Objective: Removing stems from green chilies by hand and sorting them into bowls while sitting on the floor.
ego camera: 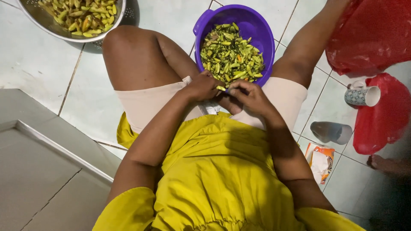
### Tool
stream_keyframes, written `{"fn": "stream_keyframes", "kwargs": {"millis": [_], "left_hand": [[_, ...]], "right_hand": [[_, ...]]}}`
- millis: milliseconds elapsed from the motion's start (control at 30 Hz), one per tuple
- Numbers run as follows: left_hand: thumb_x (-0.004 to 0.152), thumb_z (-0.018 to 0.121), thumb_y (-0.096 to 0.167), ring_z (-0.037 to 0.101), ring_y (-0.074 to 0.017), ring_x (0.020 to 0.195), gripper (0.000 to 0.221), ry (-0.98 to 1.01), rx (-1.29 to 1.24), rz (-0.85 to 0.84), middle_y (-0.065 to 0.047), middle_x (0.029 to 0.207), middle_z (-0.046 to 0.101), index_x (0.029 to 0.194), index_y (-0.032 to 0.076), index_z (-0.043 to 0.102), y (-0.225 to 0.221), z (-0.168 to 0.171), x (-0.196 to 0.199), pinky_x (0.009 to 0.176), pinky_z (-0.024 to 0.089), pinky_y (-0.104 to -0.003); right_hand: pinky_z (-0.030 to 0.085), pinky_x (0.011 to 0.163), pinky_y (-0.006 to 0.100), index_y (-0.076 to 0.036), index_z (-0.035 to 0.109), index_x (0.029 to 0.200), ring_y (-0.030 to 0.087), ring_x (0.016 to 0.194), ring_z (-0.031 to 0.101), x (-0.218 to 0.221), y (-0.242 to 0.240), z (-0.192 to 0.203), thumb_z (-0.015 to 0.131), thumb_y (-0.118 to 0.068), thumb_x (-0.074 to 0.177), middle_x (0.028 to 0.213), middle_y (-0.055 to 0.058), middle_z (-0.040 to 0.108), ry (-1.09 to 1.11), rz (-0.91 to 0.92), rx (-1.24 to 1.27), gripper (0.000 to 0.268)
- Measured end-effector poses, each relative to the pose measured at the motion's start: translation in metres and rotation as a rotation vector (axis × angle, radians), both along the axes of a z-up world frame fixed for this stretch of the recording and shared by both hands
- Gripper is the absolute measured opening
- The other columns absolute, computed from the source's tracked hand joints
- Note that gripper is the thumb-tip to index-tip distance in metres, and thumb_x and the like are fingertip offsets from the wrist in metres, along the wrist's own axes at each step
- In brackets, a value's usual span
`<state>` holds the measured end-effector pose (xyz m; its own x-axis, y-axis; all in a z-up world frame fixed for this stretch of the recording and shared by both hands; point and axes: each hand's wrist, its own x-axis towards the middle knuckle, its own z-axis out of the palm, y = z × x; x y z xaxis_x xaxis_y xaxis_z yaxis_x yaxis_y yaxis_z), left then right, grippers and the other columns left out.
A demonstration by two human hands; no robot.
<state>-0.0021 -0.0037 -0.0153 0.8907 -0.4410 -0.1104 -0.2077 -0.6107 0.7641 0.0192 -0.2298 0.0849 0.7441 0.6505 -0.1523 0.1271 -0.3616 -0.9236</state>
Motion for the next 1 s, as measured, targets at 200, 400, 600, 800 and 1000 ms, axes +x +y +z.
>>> {"fn": "stream_keyframes", "kwargs": {"millis": [200,400,600,800,1000], "left_hand": [[0.090,0.059,0.033,0.059,-0.0288,0.110,0.027,-0.034,0.042,-0.004,-0.013,0.083,0.072,0.113,0.031,0.074,0.002,0.000,0.004,0.102,0.047,-0.039],[0.090,0.060,0.032,0.060,-0.0297,0.109,0.027,-0.034,0.022,0.007,-0.013,0.083,0.074,0.112,0.029,0.074,-0.002,-0.014,0.007,0.102,0.047,-0.039],[0.090,0.060,0.035,0.061,-0.0278,0.105,0.016,-0.046,-0.011,0.015,-0.010,0.081,0.074,0.097,0.030,0.073,0.000,-0.013,0.006,0.101,0.046,-0.037],[0.089,0.061,0.035,0.063,-0.0293,0.100,0.015,-0.075,0.025,0.003,-0.012,0.080,0.074,0.095,0.024,0.070,-0.002,-0.009,0.004,0.100,0.045,-0.039],[0.089,0.062,0.037,0.061,-0.0288,0.106,0.015,-0.016,0.014,0.024,-0.009,0.081,0.073,0.090,0.026,0.072,0.000,-0.007,0.008,0.099,0.046,-0.039]], "right_hand": [[0.047,0.100,0.056,-0.001,0.063,0.141,0.047,0.115,0.061,0.061,-0.011,0.021,0.062,-0.009,0.109,0.118,0.022,0.063,-0.586,-0.097,-0.314,0.033],[0.047,0.094,0.054,-0.009,0.077,0.114,0.042,0.107,0.060,0.073,-0.003,-0.028,0.076,-0.015,0.095,0.109,0.014,0.062,-0.624,-0.017,-0.508,0.019],[0.052,0.095,0.049,-0.011,0.075,0.114,0.038,0.104,0.069,0.059,-0.009,0.004,0.080,-0.013,0.098,0.105,0.011,0.072,-0.582,-0.073,-0.332,0.017],[0.054,0.094,0.052,-0.006,0.074,0.107,0.042,0.102,0.070,-0.001,0.018,0.046,0.078,-0.011,0.092,0.101,0.016,0.074,-0.512,0.057,-0.332,0.016],[0.052,0.090,0.053,-0.006,0.071,0.106,0.041,0.098,0.069,-0.002,0.028,0.045,0.076,-0.017,0.094,0.097,0.017,0.072,-0.523,0.155,-0.405,0.017]]}}
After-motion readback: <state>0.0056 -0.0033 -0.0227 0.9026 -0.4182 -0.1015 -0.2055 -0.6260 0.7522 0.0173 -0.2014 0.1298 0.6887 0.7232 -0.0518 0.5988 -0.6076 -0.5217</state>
